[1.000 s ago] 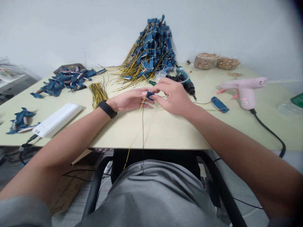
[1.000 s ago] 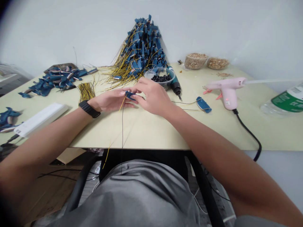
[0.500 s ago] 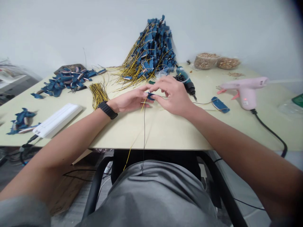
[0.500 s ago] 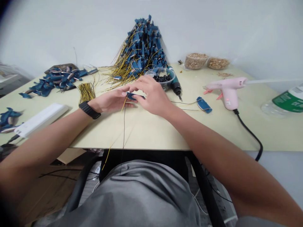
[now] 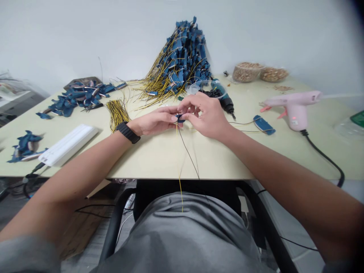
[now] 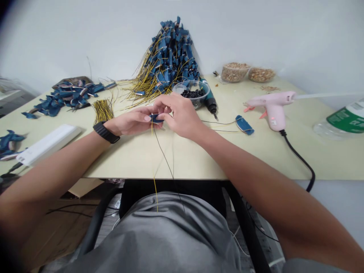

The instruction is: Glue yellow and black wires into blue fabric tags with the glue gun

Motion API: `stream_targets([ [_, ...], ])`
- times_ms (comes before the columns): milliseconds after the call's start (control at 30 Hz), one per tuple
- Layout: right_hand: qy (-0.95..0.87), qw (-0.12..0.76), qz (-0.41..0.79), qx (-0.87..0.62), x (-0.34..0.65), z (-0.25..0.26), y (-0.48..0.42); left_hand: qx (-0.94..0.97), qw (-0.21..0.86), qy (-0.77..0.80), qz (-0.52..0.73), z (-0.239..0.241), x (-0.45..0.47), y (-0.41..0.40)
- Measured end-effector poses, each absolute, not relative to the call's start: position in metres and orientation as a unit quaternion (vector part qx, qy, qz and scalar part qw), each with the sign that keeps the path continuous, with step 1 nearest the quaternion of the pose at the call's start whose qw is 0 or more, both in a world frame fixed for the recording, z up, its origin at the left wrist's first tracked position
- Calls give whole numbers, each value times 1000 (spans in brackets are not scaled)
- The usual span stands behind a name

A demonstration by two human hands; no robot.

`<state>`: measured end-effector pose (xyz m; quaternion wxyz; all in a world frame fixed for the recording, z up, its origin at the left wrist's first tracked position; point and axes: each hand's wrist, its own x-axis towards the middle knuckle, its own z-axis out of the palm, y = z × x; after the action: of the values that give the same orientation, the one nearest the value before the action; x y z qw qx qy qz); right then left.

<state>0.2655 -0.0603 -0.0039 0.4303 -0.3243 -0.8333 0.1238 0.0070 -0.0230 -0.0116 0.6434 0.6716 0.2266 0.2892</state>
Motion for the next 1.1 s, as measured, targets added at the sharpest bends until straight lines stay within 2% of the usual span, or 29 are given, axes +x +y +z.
stream_targets([
  [233,-832,413,146,-339,265,-1,-58,665,647,222,300,-13,11,-23],
  [400,-819,376,130,-412,288,32,-71,625,656,244,345,-13,8,-24],
  [533,-761,370,55,-530,344,47,-117,599,673,248,356,-14,6,-25],
  [733,-620,351,-25,-701,465,8,-177,586,673,275,357,-14,8,-27],
  [800,-524,391,-54,-755,495,-3,-177,575,679,276,363,-14,8,-27],
  [900,-436,442,-24,-784,518,-4,-160,568,694,263,356,-13,5,-23],
  [967,-442,415,6,-795,521,3,-145,576,695,254,348,-13,3,-20],
  [1100,-485,293,99,-818,513,16,-119,584,695,247,340,-14,-1,-17],
])
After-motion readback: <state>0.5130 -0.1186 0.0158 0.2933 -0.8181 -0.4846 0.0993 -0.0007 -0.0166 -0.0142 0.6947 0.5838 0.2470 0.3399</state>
